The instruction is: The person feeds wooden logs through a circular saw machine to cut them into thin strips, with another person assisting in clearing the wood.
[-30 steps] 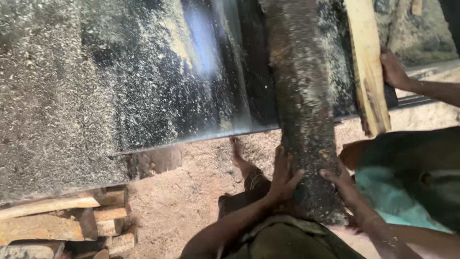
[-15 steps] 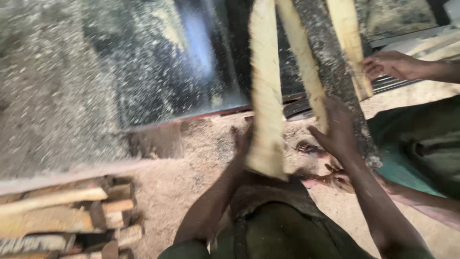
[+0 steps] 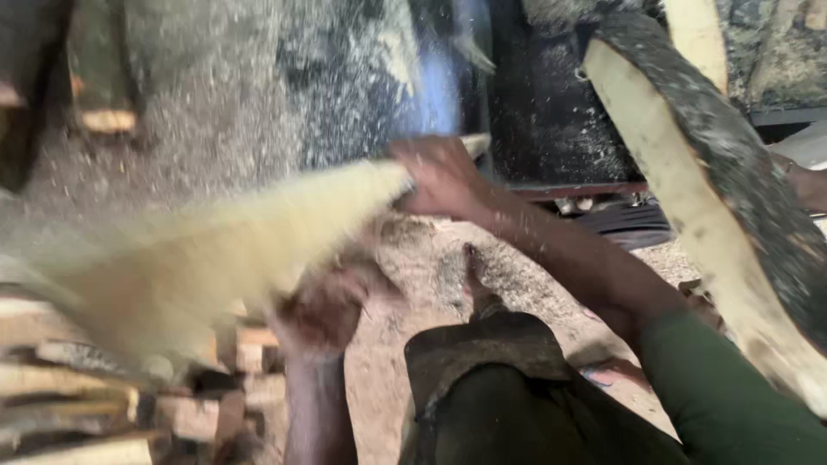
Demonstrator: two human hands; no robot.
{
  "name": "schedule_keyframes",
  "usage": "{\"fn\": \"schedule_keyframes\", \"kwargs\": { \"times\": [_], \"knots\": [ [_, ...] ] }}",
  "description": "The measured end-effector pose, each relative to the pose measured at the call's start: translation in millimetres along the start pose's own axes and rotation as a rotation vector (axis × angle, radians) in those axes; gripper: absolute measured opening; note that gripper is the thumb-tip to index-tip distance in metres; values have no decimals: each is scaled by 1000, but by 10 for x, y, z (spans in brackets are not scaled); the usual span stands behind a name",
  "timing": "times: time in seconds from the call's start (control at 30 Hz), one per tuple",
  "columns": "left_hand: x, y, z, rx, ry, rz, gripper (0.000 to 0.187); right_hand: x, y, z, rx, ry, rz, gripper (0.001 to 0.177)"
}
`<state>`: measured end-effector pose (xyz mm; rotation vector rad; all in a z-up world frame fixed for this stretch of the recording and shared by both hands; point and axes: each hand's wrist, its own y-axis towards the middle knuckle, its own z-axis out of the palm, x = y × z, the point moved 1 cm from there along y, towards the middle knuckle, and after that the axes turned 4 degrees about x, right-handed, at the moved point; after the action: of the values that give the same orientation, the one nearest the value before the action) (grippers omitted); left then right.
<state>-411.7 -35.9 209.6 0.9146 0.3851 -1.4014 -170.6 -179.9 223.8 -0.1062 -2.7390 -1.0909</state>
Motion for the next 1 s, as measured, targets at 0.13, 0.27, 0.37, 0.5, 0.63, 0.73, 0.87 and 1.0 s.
{"fn": "schedule_keyframes", "kwargs": {
  "times": [0.13, 0.27, 0.37, 0.5, 0.63, 0.73, 0.87, 1.0],
  "knots": [
    [804, 221, -176, -626, 958, 89, 105, 224, 658, -204, -91, 397, 177, 90],
    [1547, -676, -646, -648, 837, -204, 86, -219, 749, 100, -176, 775, 573, 103],
    [1751, -1313, -776, -741, 470, -268, 45, -636, 558, 553, -202, 1004, 971, 117],
    [1806, -1162, -654, -905, 284, -237, 53, -1032, 514, 915, 21, 1128, 1169, 119],
    [1704, -581, -666, -1141, 219, -471, 60, -1293, 147, 1169, 392, 886, 1357, 106],
    [1534, 19, -913, -1157, 25, -419, 70, -1046, -546, 1229, 237, 854, 1071, 103],
    [1134, 880, -1443, -1180, -17, -366, 69, -965, -1249, 945, 234, 740, 1204, 91],
    [554, 1901, -2253, -695, 175, -84, 43, -1762, -1448, 427, -12, 556, 1102, 71]
  ]
}}
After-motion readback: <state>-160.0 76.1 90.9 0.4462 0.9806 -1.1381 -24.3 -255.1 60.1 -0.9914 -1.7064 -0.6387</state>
